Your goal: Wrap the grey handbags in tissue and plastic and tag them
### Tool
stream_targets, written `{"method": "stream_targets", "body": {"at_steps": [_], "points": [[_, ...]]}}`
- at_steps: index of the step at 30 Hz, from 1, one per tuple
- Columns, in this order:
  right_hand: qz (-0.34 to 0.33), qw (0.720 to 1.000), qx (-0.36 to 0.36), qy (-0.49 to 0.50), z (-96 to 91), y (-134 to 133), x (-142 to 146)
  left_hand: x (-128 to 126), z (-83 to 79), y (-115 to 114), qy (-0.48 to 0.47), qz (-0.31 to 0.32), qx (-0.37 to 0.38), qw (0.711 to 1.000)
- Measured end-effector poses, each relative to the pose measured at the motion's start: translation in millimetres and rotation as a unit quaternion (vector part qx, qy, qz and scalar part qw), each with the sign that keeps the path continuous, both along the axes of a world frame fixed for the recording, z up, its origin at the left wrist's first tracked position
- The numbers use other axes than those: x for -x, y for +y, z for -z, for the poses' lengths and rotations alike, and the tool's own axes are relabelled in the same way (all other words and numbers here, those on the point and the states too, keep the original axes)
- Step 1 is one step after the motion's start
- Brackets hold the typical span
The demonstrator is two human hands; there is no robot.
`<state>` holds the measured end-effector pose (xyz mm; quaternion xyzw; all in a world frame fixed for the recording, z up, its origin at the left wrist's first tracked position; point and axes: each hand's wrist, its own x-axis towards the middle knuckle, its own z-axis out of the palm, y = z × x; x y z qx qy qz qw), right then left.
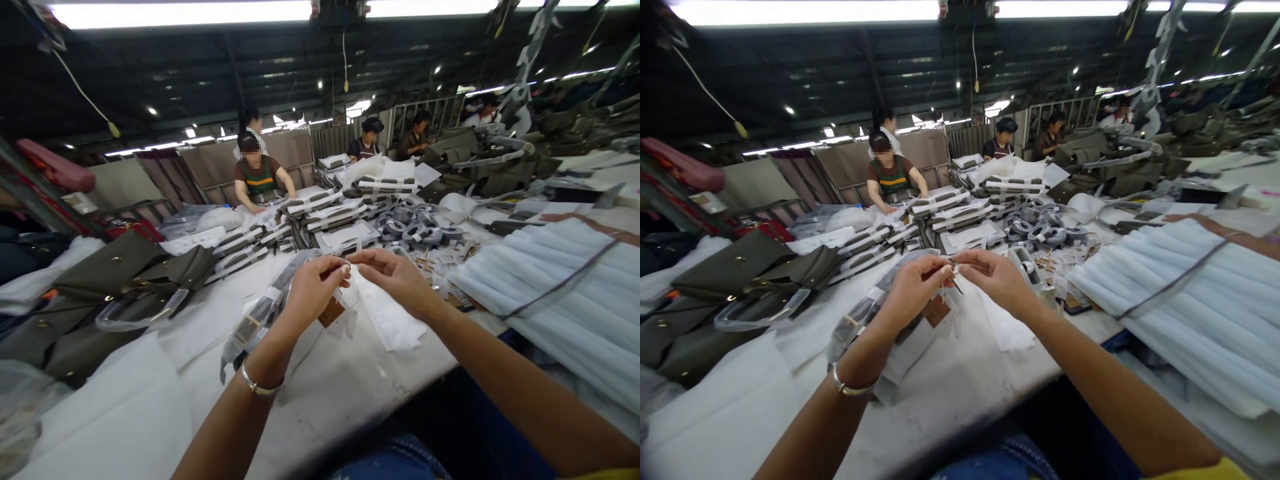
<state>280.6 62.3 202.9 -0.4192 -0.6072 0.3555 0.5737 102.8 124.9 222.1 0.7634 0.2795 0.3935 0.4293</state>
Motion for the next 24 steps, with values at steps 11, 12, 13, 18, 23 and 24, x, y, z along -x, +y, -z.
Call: {"method": "stream_targets", "body": {"at_steps": [11,12,13,18,23,24], "points": [[-0.018,0.998,-0.015,-0.059,56.2,-25.3,50.9,15.9,-15.4,-31.5,-0.144,0.083,0.211,0.963],[-0.019,0.999,-0.016,-0.039,57.8,-25.8,54.4,16.5,-15.6,-33.2,-0.149,0.090,0.221,0.960],[-0.026,0.999,-0.016,-0.019,59.1,-26.2,57.2,17.4,-15.9,-34.6,-0.154,0.095,0.228,0.957],[-0.080,0.993,0.030,0.076,63.8,-26.1,61.1,25.3,-20.2,-38.0,-0.174,0.105,0.230,0.952],[-0.075,0.980,0.085,0.161,74.1,-25.6,58.1,36.1,-24.0,-38.1,-0.214,0.143,0.243,0.935],[-0.080,0.979,0.085,0.168,76.5,-25.9,58.1,37.6,-24.5,-38.3,-0.227,0.152,0.243,0.931]]}}
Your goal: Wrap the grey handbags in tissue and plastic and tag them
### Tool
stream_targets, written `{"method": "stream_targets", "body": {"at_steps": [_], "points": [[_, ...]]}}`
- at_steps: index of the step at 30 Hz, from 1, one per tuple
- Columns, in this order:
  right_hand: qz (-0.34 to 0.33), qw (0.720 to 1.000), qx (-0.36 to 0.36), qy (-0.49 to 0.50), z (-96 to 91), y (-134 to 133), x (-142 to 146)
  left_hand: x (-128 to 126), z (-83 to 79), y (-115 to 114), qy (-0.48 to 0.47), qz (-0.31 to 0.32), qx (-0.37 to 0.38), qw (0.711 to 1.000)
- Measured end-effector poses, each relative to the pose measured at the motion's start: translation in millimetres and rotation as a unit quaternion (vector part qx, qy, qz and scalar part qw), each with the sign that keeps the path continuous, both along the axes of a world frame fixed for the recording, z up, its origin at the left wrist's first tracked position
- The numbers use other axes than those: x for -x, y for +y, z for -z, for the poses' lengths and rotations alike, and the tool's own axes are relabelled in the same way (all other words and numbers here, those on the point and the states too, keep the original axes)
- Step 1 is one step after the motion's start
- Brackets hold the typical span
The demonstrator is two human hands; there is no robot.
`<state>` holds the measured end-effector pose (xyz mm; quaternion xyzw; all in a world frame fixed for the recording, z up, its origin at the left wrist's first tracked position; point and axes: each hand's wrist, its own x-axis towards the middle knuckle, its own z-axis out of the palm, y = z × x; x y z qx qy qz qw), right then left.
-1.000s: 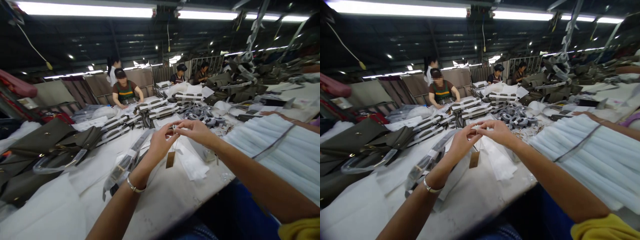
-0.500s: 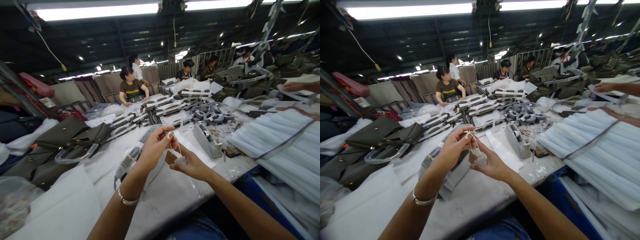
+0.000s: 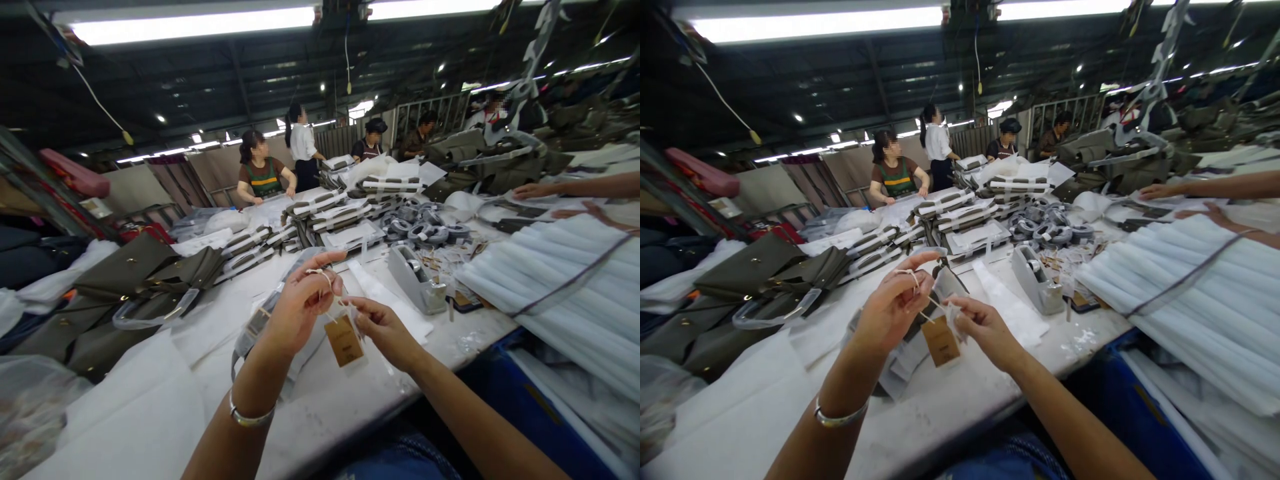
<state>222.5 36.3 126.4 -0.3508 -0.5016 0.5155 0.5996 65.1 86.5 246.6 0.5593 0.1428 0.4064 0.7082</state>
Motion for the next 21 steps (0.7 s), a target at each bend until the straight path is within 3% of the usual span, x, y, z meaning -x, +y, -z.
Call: {"method": "stream_targets", "body": {"at_steps": [8,12,16,21], "points": [[-0.040,0.999,0.013,-0.034,11.5,-1.5,5.4,0.4,-2.6,-4.6,-0.063,-0.041,0.000,0.997],[0.020,0.994,-0.010,-0.112,8.1,-1.7,6.1,-0.6,-1.6,-7.0,-0.089,-0.031,0.047,0.994],[0.105,0.976,-0.093,-0.164,-0.2,-7.7,11.1,-0.3,-1.6,-8.9,-0.114,-0.018,0.071,0.991],[0.075,0.981,-0.117,-0.133,-8.0,-11.0,24.2,2.5,-2.6,-10.5,-0.107,-0.013,0.075,0.991]]}}
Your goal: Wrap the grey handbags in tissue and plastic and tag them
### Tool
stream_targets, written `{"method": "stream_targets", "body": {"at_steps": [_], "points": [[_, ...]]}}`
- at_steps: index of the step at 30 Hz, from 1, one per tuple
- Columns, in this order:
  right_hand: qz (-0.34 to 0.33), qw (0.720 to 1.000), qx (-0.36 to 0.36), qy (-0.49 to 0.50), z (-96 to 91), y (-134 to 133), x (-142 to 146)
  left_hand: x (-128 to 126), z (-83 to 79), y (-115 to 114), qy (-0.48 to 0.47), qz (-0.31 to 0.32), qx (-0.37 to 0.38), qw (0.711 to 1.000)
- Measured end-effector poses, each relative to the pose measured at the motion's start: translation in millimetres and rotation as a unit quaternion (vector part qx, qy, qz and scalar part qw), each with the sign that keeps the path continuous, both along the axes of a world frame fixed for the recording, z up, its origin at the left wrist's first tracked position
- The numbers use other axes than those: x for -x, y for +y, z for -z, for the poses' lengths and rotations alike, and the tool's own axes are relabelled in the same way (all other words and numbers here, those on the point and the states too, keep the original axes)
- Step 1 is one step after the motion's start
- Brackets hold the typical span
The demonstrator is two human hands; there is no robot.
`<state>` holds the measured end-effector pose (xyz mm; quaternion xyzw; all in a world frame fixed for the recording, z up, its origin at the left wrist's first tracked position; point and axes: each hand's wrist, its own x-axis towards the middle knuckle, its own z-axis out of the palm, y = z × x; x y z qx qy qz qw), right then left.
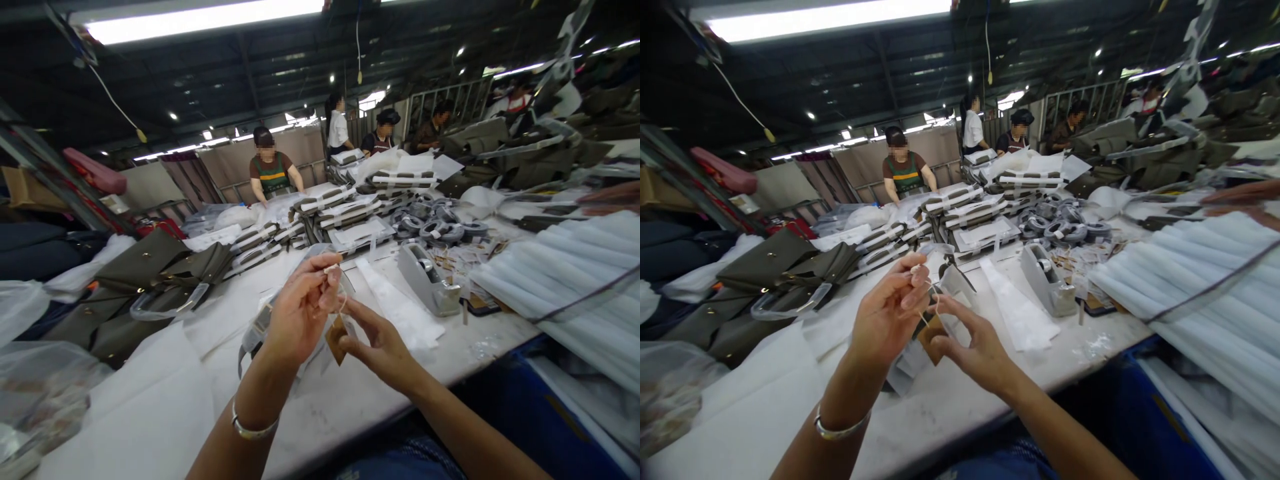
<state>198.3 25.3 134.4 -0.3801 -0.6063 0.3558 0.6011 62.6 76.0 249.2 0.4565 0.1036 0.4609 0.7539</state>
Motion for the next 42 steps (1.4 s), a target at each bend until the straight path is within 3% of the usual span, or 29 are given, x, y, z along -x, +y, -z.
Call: {"method": "stream_targets", "body": {"at_steps": [4,8,11,14,16,19,24,28,30,37,42], "points": [[-0.020,0.998,0.053,0.011,1.0,2.4,0.5,5.2,1.2,0.7,0.037,-0.031,-0.027,0.998],[0.042,0.998,0.025,-0.033,0.2,-0.7,-11.5,13.6,3.7,-1.5,0.169,-0.143,-0.112,0.969],[0.099,0.990,-0.034,-0.096,-0.6,-4.3,-24.0,21.1,3.1,-7.1,0.339,-0.216,-0.229,0.887],[0.142,0.976,-0.076,-0.147,2.3,-4.7,-36.3,27.3,1.3,-11.9,0.442,-0.232,-0.359,0.789],[0.162,0.969,-0.088,-0.164,5.1,-3.0,-43.4,29.9,0.7,-12.4,0.468,-0.206,-0.414,0.753],[0.185,0.960,-0.106,-0.179,8.4,0.5,-51.3,31.6,1.5,-8.7,0.487,-0.173,-0.452,0.727],[0.187,0.950,-0.160,-0.194,9.8,5.1,-59.4,33.2,7.7,-4.4,0.492,-0.154,-0.465,0.720],[0.177,0.943,-0.188,-0.212,7.1,7.1,-60.6,38.3,14.7,-14.1,0.490,-0.200,-0.484,0.697],[0.163,0.942,-0.193,-0.223,4.2,7.3,-58.5,42.0,18.5,-21.7,0.486,-0.231,-0.469,0.700],[0.079,0.954,-0.171,-0.233,3.5,3.7,-43.3,52.5,38.5,-41.8,0.440,-0.289,-0.337,0.780],[-0.008,0.977,-0.087,-0.195,12.9,-6.8,-29.2,55.9,49.4,-50.4,0.381,-0.261,-0.221,0.859]]}}
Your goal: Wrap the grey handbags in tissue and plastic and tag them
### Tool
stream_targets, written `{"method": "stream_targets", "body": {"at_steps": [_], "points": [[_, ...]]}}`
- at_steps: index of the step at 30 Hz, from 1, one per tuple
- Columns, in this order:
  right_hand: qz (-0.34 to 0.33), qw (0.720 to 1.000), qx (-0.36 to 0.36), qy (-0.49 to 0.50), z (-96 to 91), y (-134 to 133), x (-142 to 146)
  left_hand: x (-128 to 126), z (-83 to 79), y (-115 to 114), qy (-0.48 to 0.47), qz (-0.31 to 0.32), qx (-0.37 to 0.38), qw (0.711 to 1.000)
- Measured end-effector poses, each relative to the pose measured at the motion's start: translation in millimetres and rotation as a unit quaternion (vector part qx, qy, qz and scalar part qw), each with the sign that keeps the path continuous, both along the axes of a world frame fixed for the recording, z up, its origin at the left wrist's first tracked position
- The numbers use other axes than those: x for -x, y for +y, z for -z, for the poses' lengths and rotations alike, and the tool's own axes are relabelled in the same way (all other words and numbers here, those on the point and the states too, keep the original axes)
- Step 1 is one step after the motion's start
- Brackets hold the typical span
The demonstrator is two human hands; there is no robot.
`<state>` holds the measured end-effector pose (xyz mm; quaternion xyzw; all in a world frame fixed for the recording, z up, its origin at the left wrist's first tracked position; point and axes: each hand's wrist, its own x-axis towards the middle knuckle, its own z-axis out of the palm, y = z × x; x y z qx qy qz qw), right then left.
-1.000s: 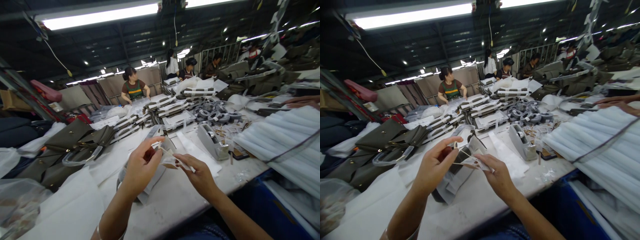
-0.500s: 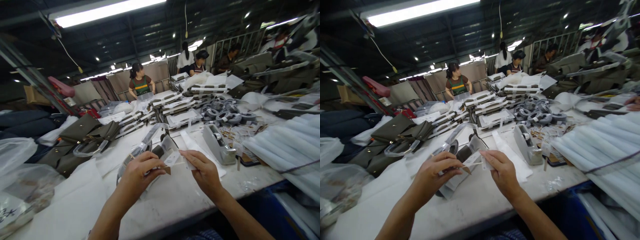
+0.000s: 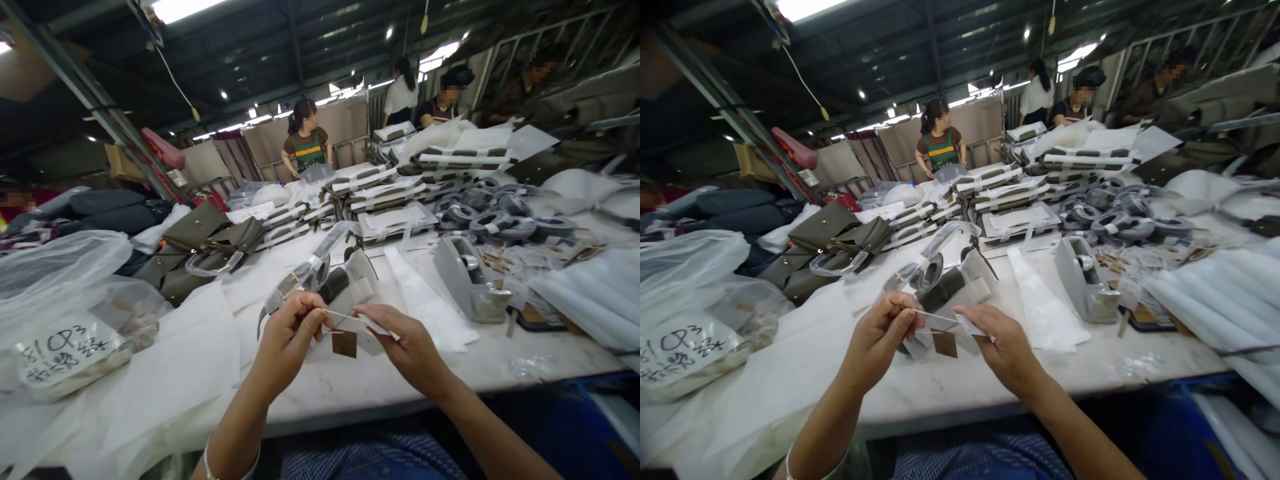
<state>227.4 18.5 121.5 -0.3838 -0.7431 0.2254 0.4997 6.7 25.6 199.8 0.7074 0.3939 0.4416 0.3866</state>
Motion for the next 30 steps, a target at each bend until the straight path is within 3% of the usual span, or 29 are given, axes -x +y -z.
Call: {"method": "stream_targets", "body": {"at_steps": [5,12,15,19,21,25,27,30], "points": [[-0.033,0.995,0.082,0.055,5.8,-18.7,17.7,3.7,4.5,-4.9,-0.101,0.075,0.050,0.991],[0.045,0.997,0.047,0.047,3.8,-42.5,28.4,12.8,14.5,-9.7,-0.143,0.122,0.073,0.979],[0.039,0.993,0.093,0.058,-4.5,-48.4,29.1,17.7,17.5,-9.4,-0.159,0.125,0.080,0.976],[-0.026,0.971,0.197,0.136,-8.0,-53.8,32.2,20.9,20.1,-6.1,-0.186,0.145,0.098,0.967],[-0.064,0.954,0.231,0.177,-4.2,-56.0,36.3,20.1,19.7,-5.2,-0.197,0.151,0.102,0.963],[-0.096,0.948,0.221,0.207,11.0,-55.0,49.6,15.1,16.7,-6.6,-0.199,0.124,0.150,0.961],[-0.114,0.938,0.234,0.229,21.6,-46.8,53.7,11.5,18.4,-4.8,-0.194,0.121,0.181,0.956],[-0.116,0.944,0.227,0.210,35.1,-28.9,51.1,4.8,22.9,2.6,-0.215,0.139,0.204,0.945]]}}
